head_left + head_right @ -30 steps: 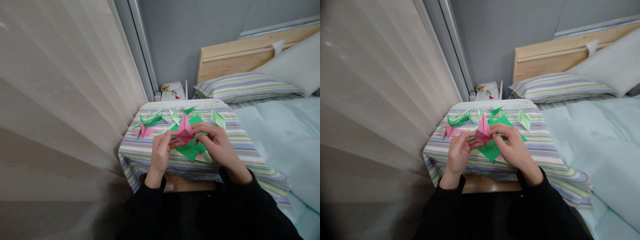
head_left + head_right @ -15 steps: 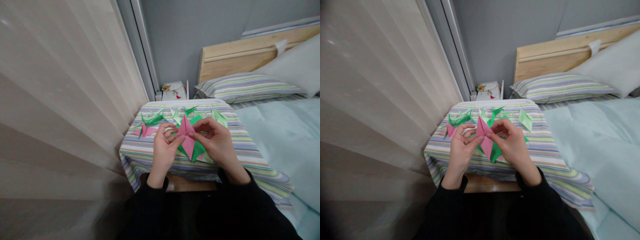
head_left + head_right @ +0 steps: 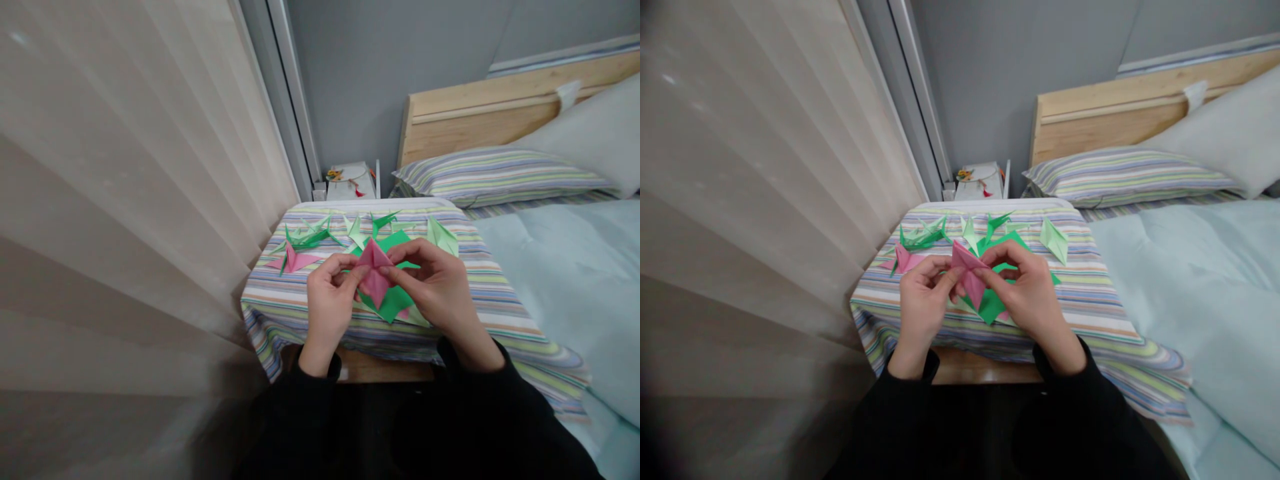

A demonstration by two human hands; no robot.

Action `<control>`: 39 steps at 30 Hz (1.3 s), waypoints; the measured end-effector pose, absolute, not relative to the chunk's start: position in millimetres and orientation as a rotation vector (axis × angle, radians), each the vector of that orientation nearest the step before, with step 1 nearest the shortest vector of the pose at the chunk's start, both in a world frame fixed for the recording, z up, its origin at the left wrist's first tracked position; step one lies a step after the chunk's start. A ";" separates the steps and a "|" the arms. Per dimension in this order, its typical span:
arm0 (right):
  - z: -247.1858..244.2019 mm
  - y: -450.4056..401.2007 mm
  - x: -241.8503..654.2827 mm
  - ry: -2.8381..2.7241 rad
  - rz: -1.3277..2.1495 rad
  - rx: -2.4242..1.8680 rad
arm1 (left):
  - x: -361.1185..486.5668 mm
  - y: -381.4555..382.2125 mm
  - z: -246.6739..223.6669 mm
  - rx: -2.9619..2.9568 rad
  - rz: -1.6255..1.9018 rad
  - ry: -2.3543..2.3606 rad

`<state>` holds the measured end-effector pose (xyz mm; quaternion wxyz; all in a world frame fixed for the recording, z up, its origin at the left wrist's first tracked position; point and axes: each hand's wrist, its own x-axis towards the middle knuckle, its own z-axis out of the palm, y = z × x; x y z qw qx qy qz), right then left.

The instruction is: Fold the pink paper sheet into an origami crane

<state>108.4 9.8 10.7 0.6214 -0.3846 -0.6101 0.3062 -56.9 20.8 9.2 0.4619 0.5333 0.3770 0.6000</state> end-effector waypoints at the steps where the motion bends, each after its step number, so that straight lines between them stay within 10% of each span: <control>1: 11.6 9.2 108.9 -1.412 0.683 -0.872 | -56.9 20.7 8.8 1.291 1.469 0.894; 39: 25.8 -3.2 108.3 -1.669 0.402 -0.882 | -64.2 21.4 7.7 1.253 1.311 0.667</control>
